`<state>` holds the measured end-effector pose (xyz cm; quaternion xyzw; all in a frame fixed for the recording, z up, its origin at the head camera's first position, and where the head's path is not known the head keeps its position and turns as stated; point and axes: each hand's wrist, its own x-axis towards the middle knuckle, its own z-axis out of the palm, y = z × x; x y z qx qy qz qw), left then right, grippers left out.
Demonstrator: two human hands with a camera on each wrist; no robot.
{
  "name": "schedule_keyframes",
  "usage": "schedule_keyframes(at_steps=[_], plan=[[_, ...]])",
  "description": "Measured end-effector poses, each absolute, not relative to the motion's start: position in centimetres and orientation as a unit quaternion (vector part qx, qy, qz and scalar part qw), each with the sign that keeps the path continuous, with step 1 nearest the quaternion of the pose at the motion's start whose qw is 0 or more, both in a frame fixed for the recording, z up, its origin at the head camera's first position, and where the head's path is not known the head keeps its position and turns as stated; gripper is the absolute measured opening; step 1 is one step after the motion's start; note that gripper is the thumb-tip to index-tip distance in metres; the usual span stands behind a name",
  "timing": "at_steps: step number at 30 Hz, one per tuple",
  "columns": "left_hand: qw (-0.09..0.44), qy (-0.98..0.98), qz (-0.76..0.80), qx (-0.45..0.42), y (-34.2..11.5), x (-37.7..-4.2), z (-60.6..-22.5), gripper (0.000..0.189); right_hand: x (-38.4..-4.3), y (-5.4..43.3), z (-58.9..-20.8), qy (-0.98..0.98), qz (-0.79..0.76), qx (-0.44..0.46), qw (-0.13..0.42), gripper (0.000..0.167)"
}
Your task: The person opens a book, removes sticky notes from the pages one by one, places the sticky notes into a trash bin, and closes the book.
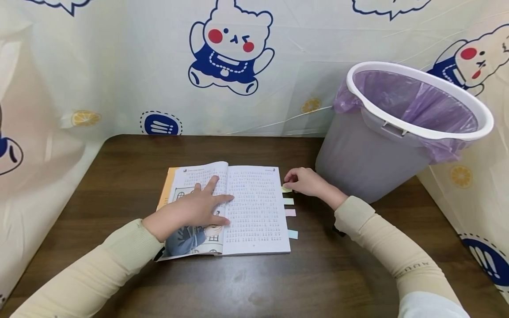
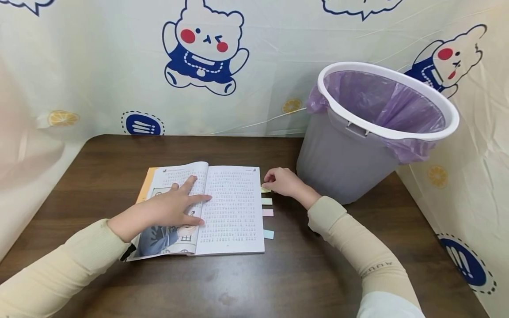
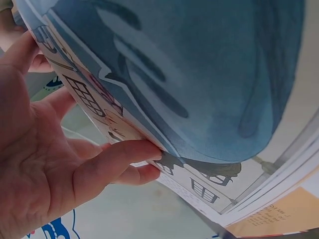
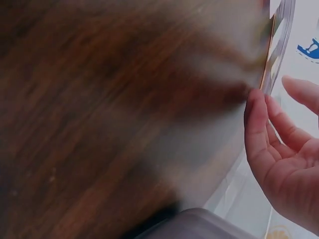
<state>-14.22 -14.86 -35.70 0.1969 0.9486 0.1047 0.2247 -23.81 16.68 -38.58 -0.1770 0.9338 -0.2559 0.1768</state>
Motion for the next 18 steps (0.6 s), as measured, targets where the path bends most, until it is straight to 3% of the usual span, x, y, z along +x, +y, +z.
schedule_keyframes(at_steps=[18], plan=[[0.208,0.95,0.107,0.206,-14.96,-13.95,-35.41,0.07,-24.18,16.45,-38.72,0.909,-0.303,-0.158,0.239,0.014]])
